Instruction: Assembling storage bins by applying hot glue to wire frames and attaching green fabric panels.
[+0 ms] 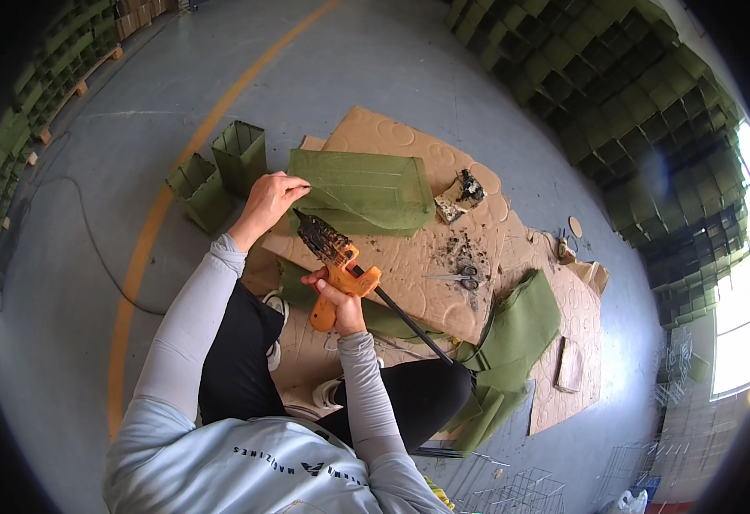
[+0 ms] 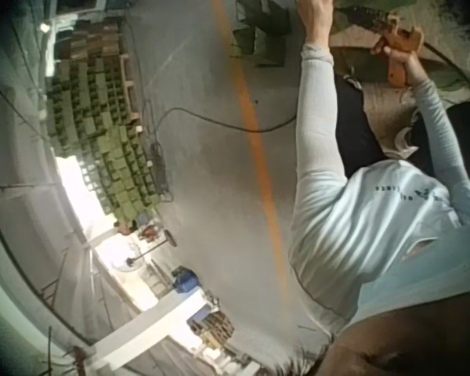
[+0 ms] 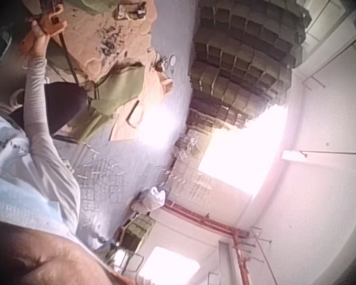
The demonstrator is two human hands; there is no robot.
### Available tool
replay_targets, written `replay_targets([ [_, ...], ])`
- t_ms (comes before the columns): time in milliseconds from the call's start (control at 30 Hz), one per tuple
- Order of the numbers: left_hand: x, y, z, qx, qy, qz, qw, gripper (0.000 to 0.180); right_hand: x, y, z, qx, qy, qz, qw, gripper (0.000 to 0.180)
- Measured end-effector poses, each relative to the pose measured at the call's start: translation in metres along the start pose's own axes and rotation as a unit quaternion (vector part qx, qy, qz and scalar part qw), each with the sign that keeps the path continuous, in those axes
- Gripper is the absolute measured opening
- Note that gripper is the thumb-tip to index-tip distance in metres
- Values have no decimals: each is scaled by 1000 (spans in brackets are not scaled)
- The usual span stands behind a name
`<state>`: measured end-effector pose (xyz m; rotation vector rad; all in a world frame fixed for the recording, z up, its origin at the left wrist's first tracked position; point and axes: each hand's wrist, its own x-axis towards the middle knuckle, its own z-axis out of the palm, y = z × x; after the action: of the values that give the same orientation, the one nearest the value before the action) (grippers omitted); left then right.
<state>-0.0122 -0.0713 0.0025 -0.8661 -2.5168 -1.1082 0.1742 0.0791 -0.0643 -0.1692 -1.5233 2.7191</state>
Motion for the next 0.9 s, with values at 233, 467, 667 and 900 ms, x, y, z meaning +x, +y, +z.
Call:
replay_targets([
  [233, 0, -8, 5, -23, 10, 7, 1000, 23, 1, 3, 2, 15, 10, -3, 1000, 20],
  [467, 2, -7, 5, -23, 42, 35, 998, 24, 3, 4, -1, 15, 5, -4, 1000, 20],
  [667, 0, -2, 3, -11, 33, 17, 999, 24, 2, 6, -2, 24, 6, -5, 1000, 19],
  [900, 2, 1, 2, -27, 19, 8, 999, 24, 1, 3, 0, 0, 3, -3, 1000, 18],
])
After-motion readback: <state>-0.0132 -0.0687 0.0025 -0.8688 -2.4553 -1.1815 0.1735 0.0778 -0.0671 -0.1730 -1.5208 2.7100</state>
